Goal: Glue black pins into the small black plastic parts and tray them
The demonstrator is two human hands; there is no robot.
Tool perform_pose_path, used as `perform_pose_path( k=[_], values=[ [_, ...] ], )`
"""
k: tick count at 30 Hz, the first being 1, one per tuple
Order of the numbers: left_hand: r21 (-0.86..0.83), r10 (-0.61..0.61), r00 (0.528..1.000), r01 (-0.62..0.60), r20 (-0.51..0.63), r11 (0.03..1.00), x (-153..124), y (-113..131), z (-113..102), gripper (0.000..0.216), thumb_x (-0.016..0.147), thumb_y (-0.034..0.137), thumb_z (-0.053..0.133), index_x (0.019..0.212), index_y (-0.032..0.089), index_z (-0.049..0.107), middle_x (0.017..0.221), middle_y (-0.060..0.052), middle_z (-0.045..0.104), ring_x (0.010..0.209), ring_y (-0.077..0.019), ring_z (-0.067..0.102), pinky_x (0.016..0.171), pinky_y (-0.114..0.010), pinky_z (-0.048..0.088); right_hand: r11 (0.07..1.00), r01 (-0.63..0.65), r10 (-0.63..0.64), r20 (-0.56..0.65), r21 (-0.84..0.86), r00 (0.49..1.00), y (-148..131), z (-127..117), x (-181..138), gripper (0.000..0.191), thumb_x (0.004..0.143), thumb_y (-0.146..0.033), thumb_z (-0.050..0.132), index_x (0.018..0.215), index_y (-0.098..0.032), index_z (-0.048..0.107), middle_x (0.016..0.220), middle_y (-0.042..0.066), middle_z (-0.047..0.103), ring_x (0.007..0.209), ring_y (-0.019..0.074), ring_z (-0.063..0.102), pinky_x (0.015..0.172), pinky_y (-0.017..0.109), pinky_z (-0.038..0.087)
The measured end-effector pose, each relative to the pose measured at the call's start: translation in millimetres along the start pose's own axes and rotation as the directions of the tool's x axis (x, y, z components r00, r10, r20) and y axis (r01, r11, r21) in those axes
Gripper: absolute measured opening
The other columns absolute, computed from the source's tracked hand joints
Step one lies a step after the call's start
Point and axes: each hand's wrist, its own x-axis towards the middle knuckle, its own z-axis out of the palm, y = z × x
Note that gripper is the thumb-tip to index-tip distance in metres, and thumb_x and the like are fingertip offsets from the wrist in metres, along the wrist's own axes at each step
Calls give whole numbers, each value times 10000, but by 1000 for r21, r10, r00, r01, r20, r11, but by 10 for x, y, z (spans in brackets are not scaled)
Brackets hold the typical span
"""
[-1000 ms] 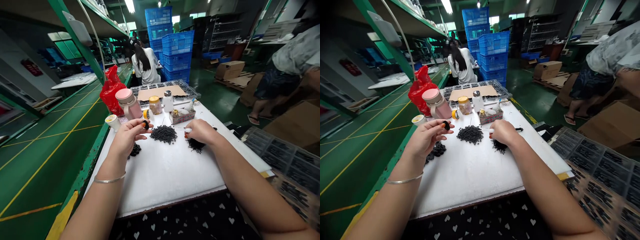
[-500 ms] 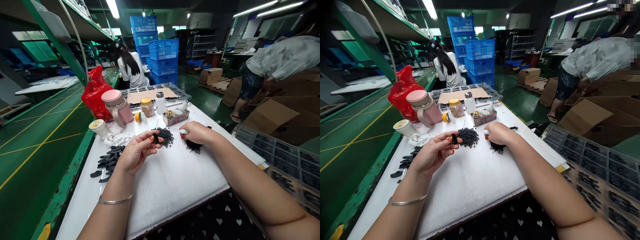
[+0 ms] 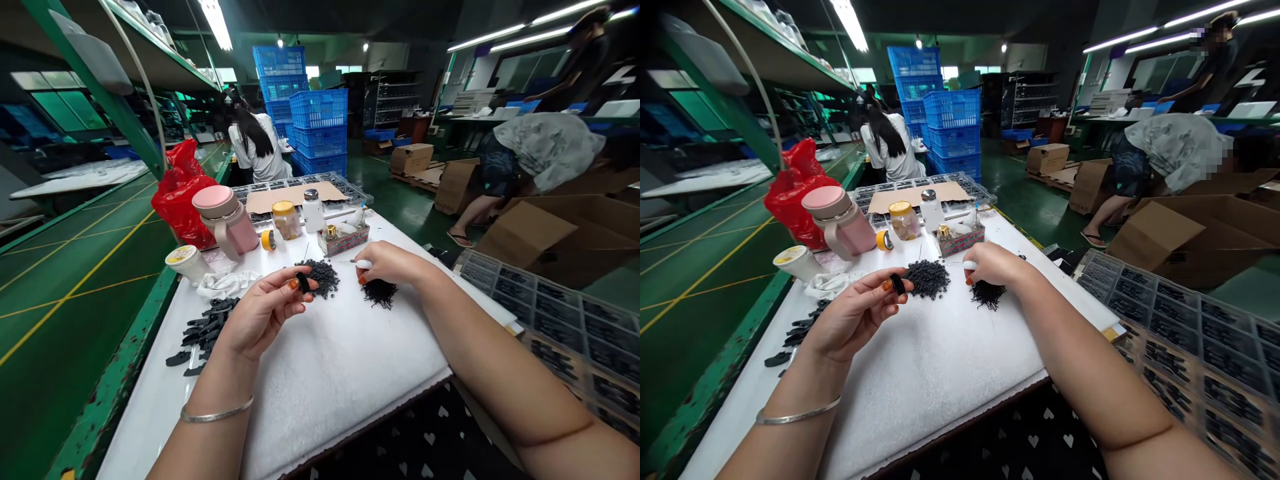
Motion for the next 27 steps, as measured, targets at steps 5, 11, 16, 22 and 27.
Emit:
perform_pose_path(
  k=[5, 11, 16, 22, 27],
  values=[
    [24, -12, 1000, 12, -15, 1000, 10, -12, 4, 327, 750, 137, 716, 1075, 147, 677, 959, -115, 691, 737, -147, 665, 596, -161, 568, 1000, -15, 14, -27, -16, 1000, 86, -9, -2, 106, 686, -170, 667, 749, -217, 738, 731, -6, 682, 700, 147, 594, 592, 211, 367],
    [25, -24, 999, 25, -37, 999, 15, -8, 5, 334, 738, 120, 720, 1068, 143, 677, 960, -113, 690, 744, -144, 663, 612, -165, 573, 995, -80, 78, -50, -52, 996, 115, -4, -5, 149, 654, -118, 645, 733, -208, 735, 697, 17, 678, 640, 151, 587, 525, 227, 335],
    [13, -30, 998, 31, -49, 999, 19, -9, -4, 352, 740, 113, 710, 1089, 141, 669, 927, -112, 688, 722, -138, 657, 619, -169, 572, 989, -122, 111, -129, -83, 985, 112, -65, -25, 77, 684, -239, 673, 702, -171, 703, 712, 56, 668, 647, 165, 574, 527, 240, 320],
    [-34, -62, 996, 60, -58, 998, 30, -35, -3, 371, 742, 110, 697, 1109, 150, 664, 840, -90, 681, 647, -106, 632, 583, -141, 546, 979, -2, 65, -304, 203, 951, -30, -152, -127, 85, 723, -228, 637, 734, -166, 694, 705, 16, 676, 696, 158, 604, 595, 217, 386],
    [-107, -52, 998, 48, -27, 993, 12, -42, 34, 429, 707, 79, 729, 1121, 170, 661, 885, -76, 683, 703, -101, 643, 646, -130, 548, 747, 398, -89, -513, 532, 854, -342, 3, -229, 104, 767, -245, 631, 754, -155, 683, 701, 8, 676, 651, 144, 616, 589, 223, 447]
  ],
)
